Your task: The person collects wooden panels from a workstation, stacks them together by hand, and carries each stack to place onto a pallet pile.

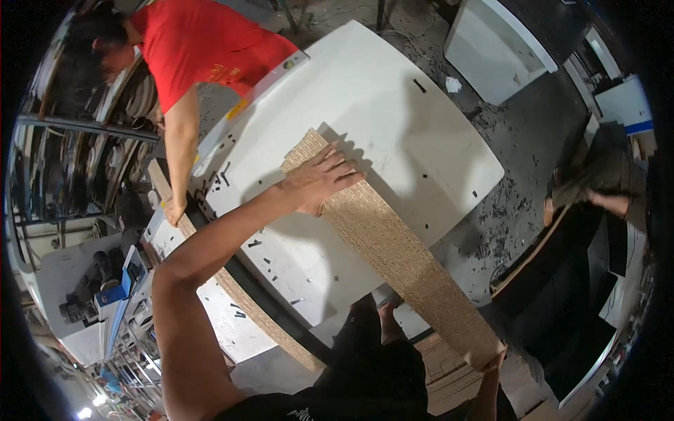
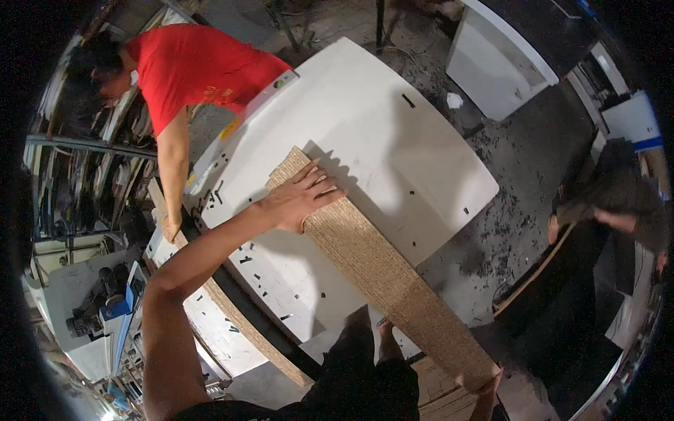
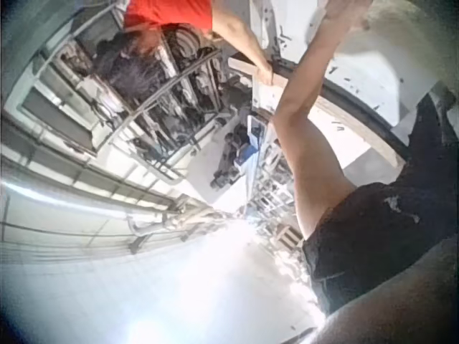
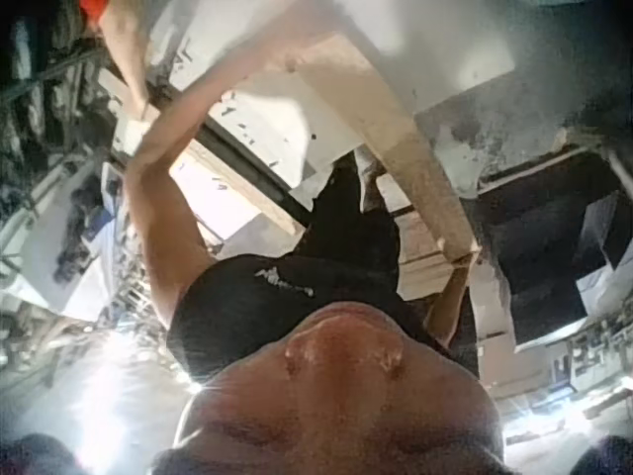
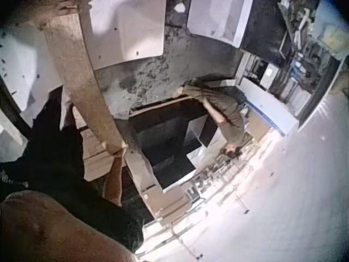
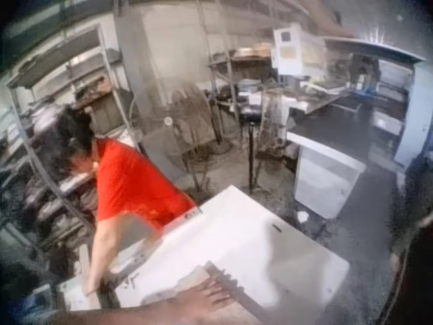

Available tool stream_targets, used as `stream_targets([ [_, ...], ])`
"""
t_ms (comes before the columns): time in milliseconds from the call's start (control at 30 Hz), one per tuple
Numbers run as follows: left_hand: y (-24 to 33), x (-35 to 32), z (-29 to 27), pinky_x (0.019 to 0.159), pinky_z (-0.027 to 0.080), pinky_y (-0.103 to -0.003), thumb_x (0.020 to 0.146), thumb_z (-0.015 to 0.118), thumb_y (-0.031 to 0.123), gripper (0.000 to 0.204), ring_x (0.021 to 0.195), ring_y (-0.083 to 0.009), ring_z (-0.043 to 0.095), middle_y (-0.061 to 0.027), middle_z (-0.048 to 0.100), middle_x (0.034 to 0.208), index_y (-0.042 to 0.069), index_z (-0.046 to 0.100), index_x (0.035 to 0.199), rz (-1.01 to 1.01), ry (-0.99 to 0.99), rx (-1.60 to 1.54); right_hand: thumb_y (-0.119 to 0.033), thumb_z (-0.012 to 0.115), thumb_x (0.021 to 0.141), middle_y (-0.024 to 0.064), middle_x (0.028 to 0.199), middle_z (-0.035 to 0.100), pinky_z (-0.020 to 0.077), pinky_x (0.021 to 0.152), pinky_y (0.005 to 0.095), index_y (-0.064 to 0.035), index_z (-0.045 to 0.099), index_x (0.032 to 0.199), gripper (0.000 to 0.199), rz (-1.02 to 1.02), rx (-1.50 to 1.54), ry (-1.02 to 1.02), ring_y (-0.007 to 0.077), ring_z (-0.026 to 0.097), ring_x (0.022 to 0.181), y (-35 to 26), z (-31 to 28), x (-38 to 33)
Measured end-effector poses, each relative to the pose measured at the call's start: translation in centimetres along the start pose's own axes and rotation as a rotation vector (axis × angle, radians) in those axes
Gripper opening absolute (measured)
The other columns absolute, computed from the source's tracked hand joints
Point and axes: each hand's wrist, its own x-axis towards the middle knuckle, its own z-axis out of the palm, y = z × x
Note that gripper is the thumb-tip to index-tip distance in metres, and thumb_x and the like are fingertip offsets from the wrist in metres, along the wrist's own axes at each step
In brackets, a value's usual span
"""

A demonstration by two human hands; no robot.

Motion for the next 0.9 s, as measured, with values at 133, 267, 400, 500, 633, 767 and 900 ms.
stream_targets([
  [133,0.4,-0.7,0.1,0.131,0.007,-0.055,0.055,0.096,0.049,0.132,0.153,-0.0405,0.026,-0.0188,0.037,0.160,0.011,0.028,0.162,-0.042,0.057,-0.148,-0.082,0.041,0.091,0.0164,0.159,0.044,0.0370,0.114,0.0605,-0.0140,0.044,0.156,0.094,0.012,-0.223,0.081,0.0430,0.040,0.144,-2.1,-1.9,1.5],
  [267,-3.3,-5.7,1.1,0.129,0.004,-0.050,0.074,0.063,0.083,0.123,0.159,-0.0383,0.013,-0.0207,0.022,0.170,0.009,0.024,0.165,-0.297,0.362,-0.507,-0.082,0.040,0.092,0.0136,0.160,0.045,0.0337,0.117,0.0590,-0.0146,0.049,0.154,0.092,0.022,-0.171,0.106,0.0417,0.041,0.144,-2.6,-4.0,3.3],
  [400,-7.5,-5.1,4.7,0.128,0.012,-0.048,0.087,0.035,0.089,0.115,0.157,-0.0353,0.021,-0.0195,0.028,0.168,0.006,0.023,0.165,-0.411,0.677,-1.135,-0.076,0.040,0.097,0.0156,0.156,0.049,0.0395,0.114,0.0546,-0.0094,0.050,0.151,0.087,0.073,-0.009,0.202,0.0399,0.047,0.140,-2.2,-3.0,2.6],
  [500,-8.6,-2.3,7.5,0.126,0.022,-0.046,0.092,0.031,0.078,0.104,0.152,-0.0297,0.034,-0.0147,0.036,0.166,0.004,0.027,0.164,-0.323,0.654,-1.561,-0.075,0.041,0.098,0.0160,0.153,0.051,0.0432,0.111,0.0533,-0.0068,0.052,0.149,0.086,0.032,-0.037,0.018,0.0398,0.051,0.135,-2.0,-1.5,1.7],
  [633,-7.9,-0.8,9.4,0.120,0.034,-0.045,0.091,0.033,0.068,0.095,0.142,-0.0298,0.045,-0.0173,0.047,0.156,0.002,0.037,0.159,-0.182,0.676,-2.175,-0.076,0.045,0.096,0.0159,0.149,0.054,0.0449,0.109,0.0526,-0.0062,0.053,0.146,0.086,-0.050,-0.166,-0.031,0.0391,0.053,0.132,-1.9,-1.7,2.7],
  [767,-7.4,-0.4,10.5,0.119,0.035,-0.045,0.090,0.040,0.063,0.090,0.138,-0.0301,0.048,-0.0183,0.049,0.152,0.003,0.041,0.157,-0.279,0.803,-2.202,-0.071,0.051,0.096,0.0135,0.151,0.051,0.0435,0.111,0.0509,-0.0061,0.046,0.151,0.085,0.036,-0.058,-0.059,0.0346,0.050,0.135,-0.9,-3.7,5.4],
  [900,-8.1,0.7,10.7,0.113,0.043,-0.046,0.091,0.043,0.062,0.083,0.133,-0.0284,0.053,-0.0142,0.055,0.145,0.003,0.050,0.148,-0.340,0.758,-1.761,-0.067,0.053,0.097,0.0104,0.155,0.047,0.0394,0.115,0.0496,-0.0095,0.041,0.156,0.083,-0.266,-0.301,-0.084,0.0321,0.046,0.139,0.6,-3.6,5.8],
])
